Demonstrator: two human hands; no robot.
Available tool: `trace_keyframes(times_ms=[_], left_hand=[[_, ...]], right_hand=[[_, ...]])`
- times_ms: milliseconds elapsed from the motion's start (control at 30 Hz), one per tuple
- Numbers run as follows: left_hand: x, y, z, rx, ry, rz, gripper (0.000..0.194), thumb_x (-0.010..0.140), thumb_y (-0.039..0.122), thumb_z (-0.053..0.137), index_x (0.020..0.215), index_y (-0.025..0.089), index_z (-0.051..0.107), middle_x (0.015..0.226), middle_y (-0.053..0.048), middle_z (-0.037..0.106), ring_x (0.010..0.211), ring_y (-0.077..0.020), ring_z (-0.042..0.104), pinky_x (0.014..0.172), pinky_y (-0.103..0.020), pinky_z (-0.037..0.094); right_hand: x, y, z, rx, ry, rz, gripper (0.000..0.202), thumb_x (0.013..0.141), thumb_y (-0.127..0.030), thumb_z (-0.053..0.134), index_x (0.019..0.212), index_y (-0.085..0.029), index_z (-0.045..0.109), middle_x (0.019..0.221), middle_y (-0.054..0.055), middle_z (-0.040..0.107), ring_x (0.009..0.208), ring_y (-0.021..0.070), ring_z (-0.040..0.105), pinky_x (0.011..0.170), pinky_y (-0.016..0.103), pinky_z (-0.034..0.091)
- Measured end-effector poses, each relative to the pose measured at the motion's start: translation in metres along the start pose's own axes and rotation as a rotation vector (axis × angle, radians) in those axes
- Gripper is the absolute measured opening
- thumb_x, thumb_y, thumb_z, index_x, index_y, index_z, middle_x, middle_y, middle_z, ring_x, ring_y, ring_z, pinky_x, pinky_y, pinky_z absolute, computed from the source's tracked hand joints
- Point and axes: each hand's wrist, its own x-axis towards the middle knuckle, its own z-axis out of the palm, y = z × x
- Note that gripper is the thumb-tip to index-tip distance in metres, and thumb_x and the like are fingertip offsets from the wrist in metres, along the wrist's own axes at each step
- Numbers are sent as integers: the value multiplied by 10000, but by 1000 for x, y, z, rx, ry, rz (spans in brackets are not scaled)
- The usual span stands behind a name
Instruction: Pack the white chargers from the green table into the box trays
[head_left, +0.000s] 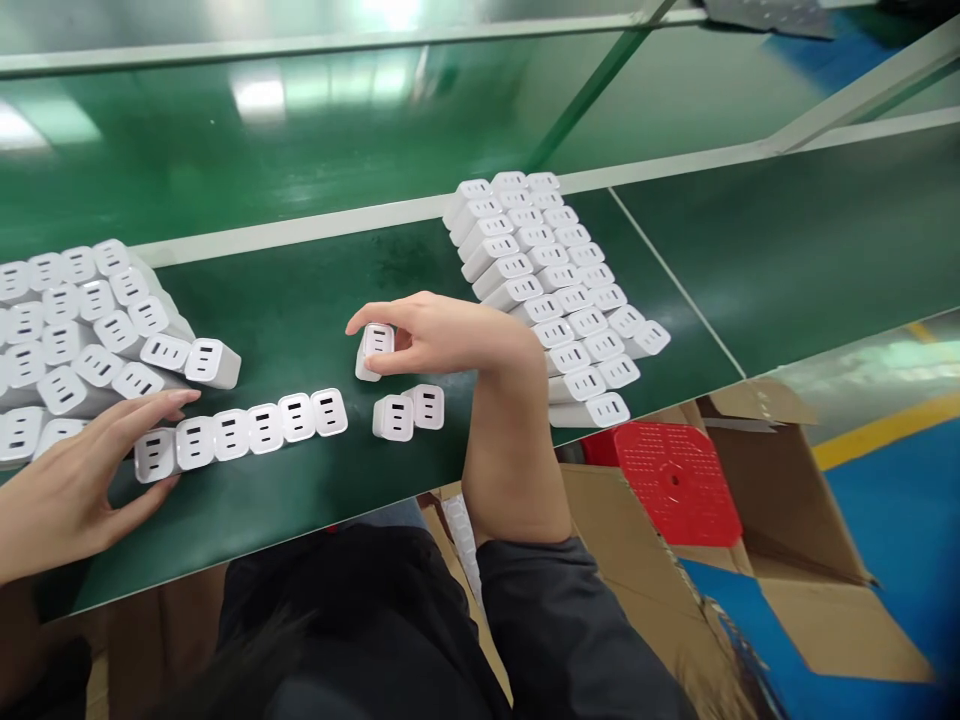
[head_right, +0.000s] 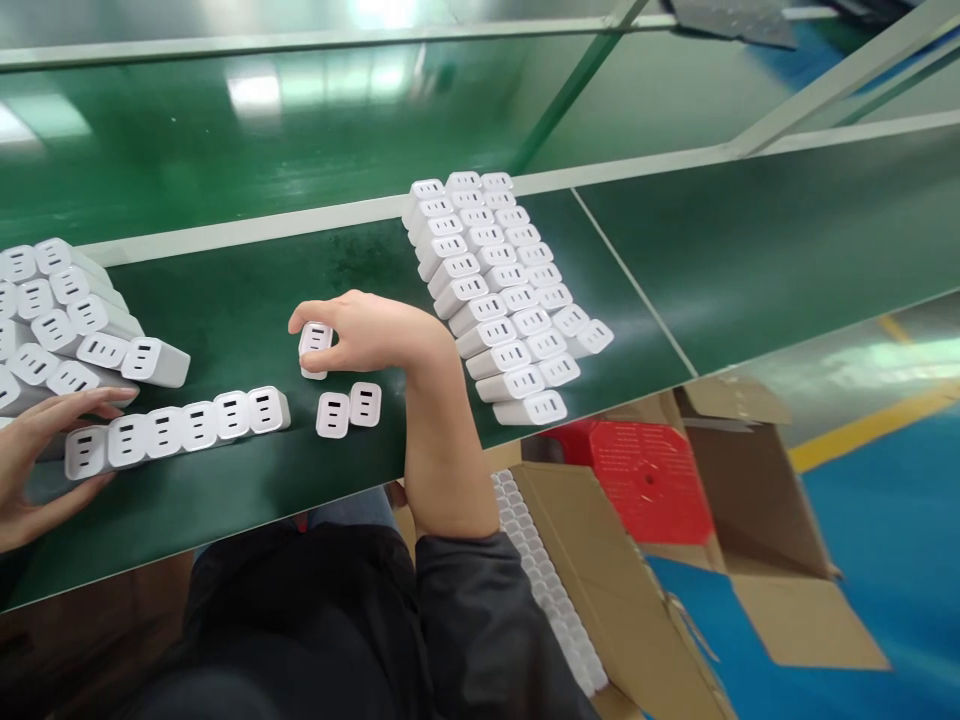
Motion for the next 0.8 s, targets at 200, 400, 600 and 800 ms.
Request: trace_keyframes(times_ms=[200,400,600,800], left_hand=[[-20,5,-20,51,-17,-16,733,955,430,526,1569,310,144,1485,-38,485,1219,-227,590,999,-395,529],[-53,33,-14,-61,109,-121,762,927,406,576,1560,329,158,1435,-56,517,1179,-218,614,933,-332,550],[-51,73,27,-153,86,-90,662,947,327,531,1534,338,225,1432,-61,517,1218,-231,600,991,-352,533],[-45,87,51,-250,174,-58,595,948,297,543,1487,308,293,1442,-80,500,1328,-240,507,1072,-388,483]], right_hand=[[-17,-15,9,-1,128,-190,292,959,-350,471,1151,-238,660,1124,46,657,872,164,600,759,287,441],[-44,-27,39,-146,79,-93,396,902,-431,610,1246,-236,583,1219,79,583,859,194,622,769,321,480],[-44,-31,58,-330,18,-96,551,779,-267,753,1280,-214,529,1214,95,524,1003,248,629,869,334,495],[-46,-29,67,-379,73,-142,567,780,-139,706,1308,-179,504,1232,127,523,1098,272,594,955,368,482]])
